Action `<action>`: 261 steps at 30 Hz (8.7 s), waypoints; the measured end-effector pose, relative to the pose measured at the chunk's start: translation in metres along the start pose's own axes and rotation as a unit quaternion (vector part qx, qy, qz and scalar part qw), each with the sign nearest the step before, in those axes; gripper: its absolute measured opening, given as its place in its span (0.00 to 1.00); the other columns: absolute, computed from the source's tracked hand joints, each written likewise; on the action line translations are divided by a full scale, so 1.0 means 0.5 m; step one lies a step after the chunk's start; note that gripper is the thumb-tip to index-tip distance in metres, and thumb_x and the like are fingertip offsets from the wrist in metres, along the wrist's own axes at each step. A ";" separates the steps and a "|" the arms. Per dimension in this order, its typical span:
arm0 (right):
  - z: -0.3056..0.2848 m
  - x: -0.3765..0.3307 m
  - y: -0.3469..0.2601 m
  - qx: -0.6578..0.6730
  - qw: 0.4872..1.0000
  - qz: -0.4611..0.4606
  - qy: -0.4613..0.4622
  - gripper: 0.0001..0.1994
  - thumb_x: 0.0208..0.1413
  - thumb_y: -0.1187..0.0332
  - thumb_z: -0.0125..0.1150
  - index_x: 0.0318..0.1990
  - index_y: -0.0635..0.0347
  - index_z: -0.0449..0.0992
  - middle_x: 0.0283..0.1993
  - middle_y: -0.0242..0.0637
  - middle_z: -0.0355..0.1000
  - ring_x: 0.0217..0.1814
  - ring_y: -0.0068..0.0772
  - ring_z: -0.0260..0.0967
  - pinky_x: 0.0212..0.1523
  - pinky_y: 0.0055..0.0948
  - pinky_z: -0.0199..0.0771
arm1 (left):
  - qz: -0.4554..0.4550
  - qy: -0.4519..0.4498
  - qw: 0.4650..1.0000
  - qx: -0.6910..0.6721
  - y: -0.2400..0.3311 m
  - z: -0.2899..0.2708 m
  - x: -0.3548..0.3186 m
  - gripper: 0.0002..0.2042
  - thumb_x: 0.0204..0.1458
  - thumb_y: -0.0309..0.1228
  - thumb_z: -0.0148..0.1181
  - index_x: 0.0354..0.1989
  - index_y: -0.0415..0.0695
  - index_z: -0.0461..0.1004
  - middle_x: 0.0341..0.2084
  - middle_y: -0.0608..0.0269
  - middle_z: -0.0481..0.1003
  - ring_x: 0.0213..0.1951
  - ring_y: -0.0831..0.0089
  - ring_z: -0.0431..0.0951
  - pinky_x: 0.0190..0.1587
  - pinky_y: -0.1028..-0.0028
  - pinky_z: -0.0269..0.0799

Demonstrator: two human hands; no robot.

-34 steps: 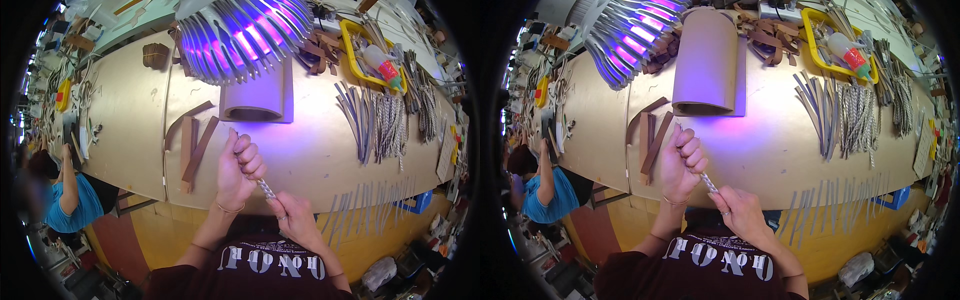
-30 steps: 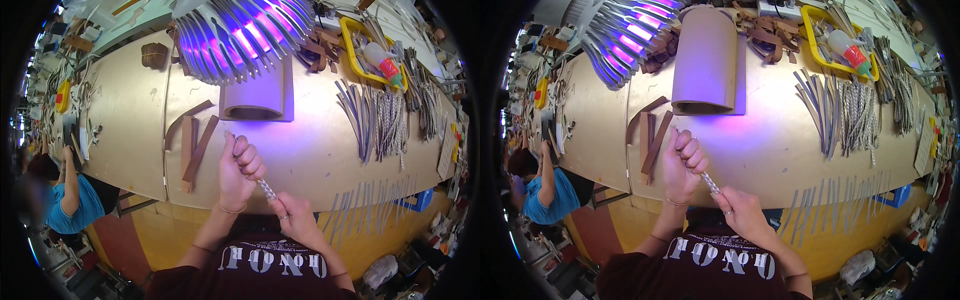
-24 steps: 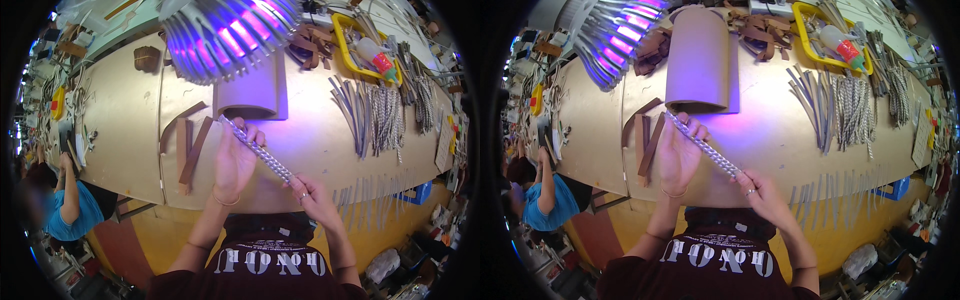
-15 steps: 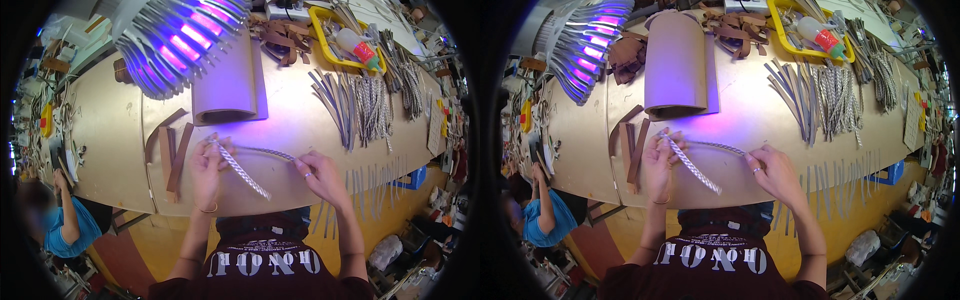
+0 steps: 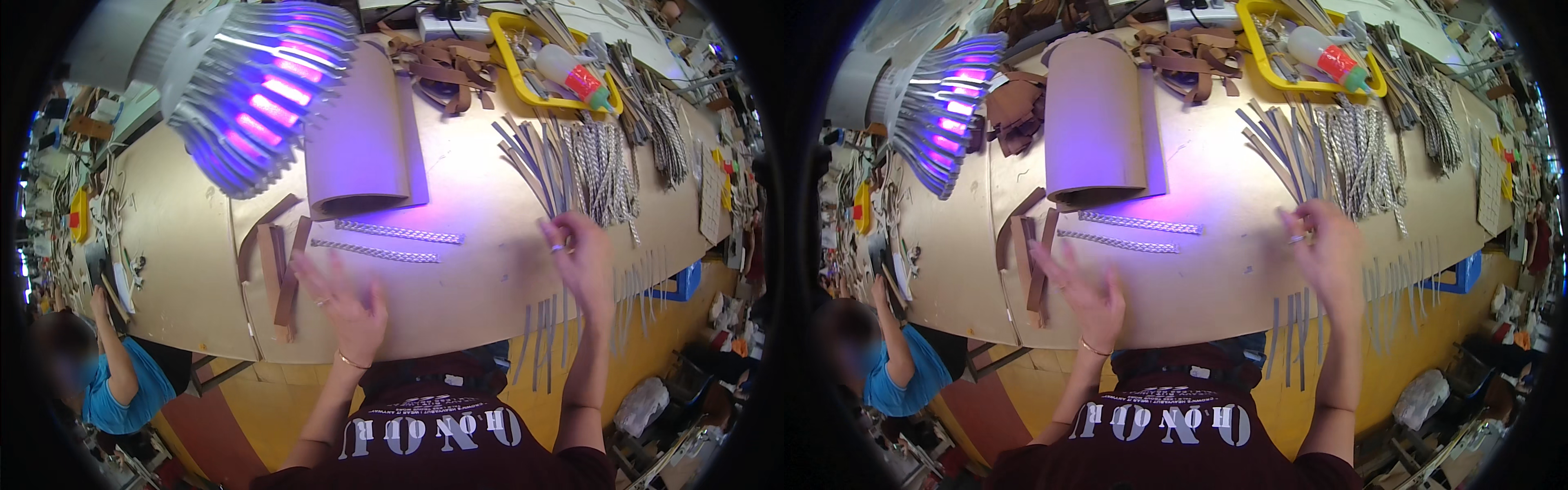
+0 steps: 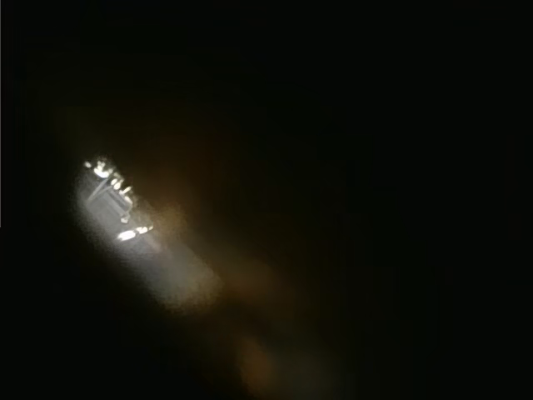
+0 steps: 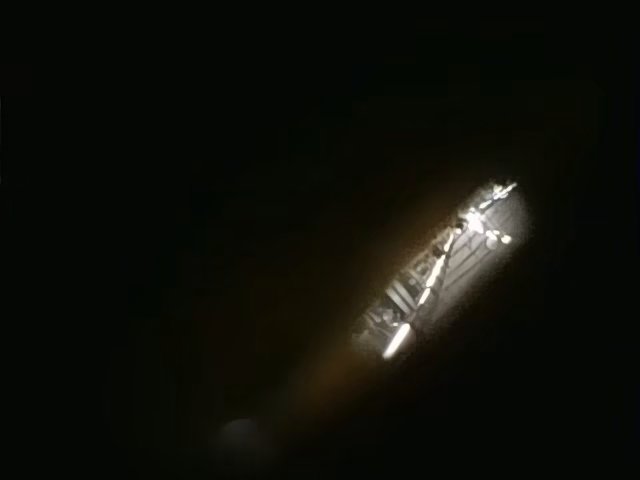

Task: The person assembles braided straps by hand, repeatedly picking up braided cords and flat strips, aligning them, and stacking the finished units on the table. The person also handles brown leather pieces and organizes materials on the workbench.

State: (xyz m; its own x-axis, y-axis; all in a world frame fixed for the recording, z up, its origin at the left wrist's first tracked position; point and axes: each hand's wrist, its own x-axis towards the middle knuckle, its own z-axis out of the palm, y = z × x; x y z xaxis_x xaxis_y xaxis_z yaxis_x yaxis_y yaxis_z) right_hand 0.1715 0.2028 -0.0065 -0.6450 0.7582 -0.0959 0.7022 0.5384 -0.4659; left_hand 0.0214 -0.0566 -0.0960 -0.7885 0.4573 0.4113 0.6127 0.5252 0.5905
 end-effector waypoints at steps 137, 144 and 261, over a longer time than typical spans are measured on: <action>-0.120 0.050 0.212 0.422 0.895 0.097 0.102 0.15 0.64 0.61 0.57 0.42 0.67 0.78 0.34 0.35 0.76 0.30 0.25 0.73 0.33 0.26 0.73 | 0.019 -0.409 0.868 -0.282 0.106 -0.013 0.022 0.24 0.53 0.23 0.57 0.60 0.39 0.65 0.65 0.41 0.60 0.67 0.49 0.59 0.68 0.58 0.52; 0.010 -0.111 -0.023 0.614 0.705 0.073 -0.348 0.16 0.67 0.62 0.52 0.49 0.68 0.76 0.38 0.36 0.77 0.34 0.24 0.75 0.36 0.24 0.75 | -0.181 -0.382 0.674 -0.605 0.199 0.023 0.085 0.26 0.68 0.39 0.40 0.69 0.36 0.52 0.62 0.46 0.65 0.64 0.57 0.65 0.67 0.61 0.58; -0.013 -0.132 -0.079 0.202 0.926 -0.126 -0.292 0.19 0.61 0.63 0.61 0.54 0.66 0.70 0.44 0.37 0.76 0.47 0.33 0.74 0.49 0.31 0.73 | -0.368 -0.424 0.440 -0.701 0.150 0.001 0.091 0.15 0.68 0.33 0.43 0.59 0.41 0.62 0.37 0.60 0.74 0.38 0.71 0.78 0.45 0.71 0.77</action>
State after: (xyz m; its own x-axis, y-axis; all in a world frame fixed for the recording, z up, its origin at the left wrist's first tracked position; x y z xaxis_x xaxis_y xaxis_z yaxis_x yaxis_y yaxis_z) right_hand 0.1881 0.1340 0.0240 -0.9086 0.2359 -0.3446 0.4140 0.3999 -0.8178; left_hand 0.0317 0.0039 -0.0332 -0.0769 0.9492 -0.3051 -0.8955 0.0688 0.4397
